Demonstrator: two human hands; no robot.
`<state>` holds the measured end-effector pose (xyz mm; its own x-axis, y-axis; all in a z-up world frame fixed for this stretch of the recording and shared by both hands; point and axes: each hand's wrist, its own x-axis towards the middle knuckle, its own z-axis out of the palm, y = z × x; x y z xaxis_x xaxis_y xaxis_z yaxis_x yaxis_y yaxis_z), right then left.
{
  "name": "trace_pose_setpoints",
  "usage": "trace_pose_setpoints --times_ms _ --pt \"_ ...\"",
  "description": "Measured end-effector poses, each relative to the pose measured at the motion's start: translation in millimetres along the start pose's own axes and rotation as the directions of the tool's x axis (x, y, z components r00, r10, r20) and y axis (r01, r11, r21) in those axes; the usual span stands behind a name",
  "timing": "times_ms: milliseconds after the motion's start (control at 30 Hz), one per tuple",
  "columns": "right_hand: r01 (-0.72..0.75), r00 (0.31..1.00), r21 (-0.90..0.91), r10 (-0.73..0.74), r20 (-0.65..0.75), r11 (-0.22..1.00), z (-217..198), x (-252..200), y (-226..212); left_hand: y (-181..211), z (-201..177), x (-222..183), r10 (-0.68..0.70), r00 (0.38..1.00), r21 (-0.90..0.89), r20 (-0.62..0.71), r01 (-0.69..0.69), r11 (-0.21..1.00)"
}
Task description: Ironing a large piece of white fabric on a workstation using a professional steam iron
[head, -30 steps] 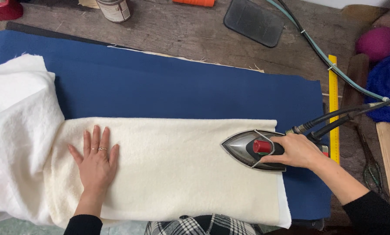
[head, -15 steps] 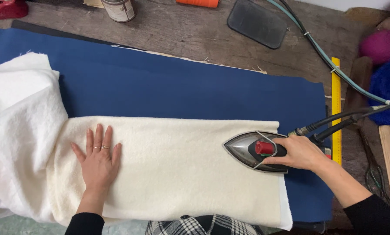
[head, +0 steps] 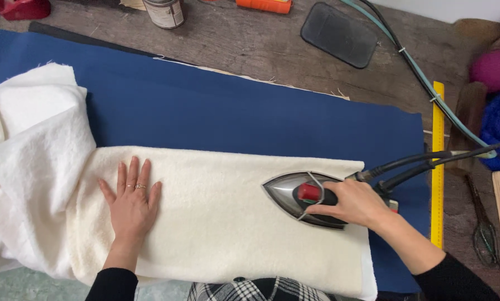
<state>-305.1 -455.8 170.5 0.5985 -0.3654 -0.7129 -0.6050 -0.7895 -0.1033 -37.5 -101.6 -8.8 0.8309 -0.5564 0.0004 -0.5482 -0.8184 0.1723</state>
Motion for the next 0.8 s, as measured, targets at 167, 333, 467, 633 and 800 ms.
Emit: trace_pose_setpoints --times_ms 167,333,467,633,800 --pt "0.047 0.999 0.021 -0.047 0.000 0.999 -1 4 -20 2 -4 0 -0.010 1.000 0.002 0.003 0.010 1.000" --pt "0.047 0.999 0.012 -0.047 -0.008 0.999 -1 2 -24 3 -3 0 -0.016 1.000 -0.002 0.001 0.016 1.000" --pt "0.041 0.999 0.006 -0.041 0.002 0.999 -6 -3 -30 4 -7 0 -0.015 1.000 0.000 0.010 0.015 1.000" --pt "0.053 0.999 0.024 -0.053 -0.007 0.998 -6 -3 -29 3 -6 0 -0.009 1.000 -0.003 0.010 0.009 1.000" --pt "0.048 0.999 0.009 -0.048 -0.015 0.999 -5 -3 -29 3 -6 1 -0.018 0.999 -0.004 0.027 0.018 1.000"
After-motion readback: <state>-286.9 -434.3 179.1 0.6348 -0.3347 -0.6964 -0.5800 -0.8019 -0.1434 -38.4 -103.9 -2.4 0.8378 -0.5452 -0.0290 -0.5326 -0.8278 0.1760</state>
